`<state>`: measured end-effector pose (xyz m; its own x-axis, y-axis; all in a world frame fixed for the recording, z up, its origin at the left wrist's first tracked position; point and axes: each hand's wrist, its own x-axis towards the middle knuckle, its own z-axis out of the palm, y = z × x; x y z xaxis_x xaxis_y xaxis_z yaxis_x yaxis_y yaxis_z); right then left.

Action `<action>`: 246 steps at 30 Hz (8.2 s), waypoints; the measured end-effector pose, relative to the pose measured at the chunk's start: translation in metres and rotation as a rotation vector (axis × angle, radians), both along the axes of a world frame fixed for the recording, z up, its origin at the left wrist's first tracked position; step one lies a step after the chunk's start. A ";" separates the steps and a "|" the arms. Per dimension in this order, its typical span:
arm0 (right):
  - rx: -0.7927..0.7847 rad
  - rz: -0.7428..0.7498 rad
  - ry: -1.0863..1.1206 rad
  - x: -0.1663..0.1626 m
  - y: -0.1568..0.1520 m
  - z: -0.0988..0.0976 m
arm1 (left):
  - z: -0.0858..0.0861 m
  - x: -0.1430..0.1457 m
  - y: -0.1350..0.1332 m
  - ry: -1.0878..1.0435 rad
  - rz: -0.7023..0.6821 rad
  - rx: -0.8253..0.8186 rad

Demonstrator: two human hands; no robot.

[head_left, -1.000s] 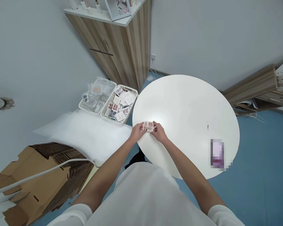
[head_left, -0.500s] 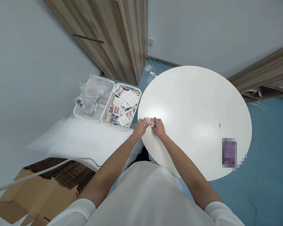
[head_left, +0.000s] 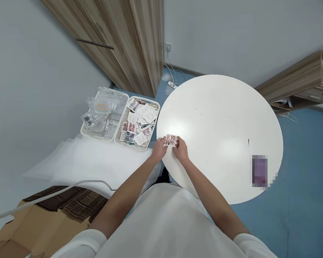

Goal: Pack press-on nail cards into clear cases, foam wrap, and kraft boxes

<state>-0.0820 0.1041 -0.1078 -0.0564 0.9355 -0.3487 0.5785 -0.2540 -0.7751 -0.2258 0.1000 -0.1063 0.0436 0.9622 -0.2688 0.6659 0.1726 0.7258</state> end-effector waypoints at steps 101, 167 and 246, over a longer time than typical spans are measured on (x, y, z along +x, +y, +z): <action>-0.001 -0.101 0.694 0.014 -0.037 0.117 | 0.095 -0.013 -0.046 -0.941 0.529 0.013; 0.436 0.470 0.120 0.308 -0.103 0.092 | 0.071 0.237 -0.106 -0.672 -0.215 -0.090; 0.035 -0.264 0.123 0.268 -0.124 0.002 | 0.003 0.241 -0.110 -0.379 0.158 -0.129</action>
<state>0.1863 -0.0202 -0.1055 0.1508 0.9348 -0.3216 0.3972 -0.3552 -0.8462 0.0155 -0.0099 -0.1035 0.0173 0.9245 -0.3808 0.3142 0.3565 0.8799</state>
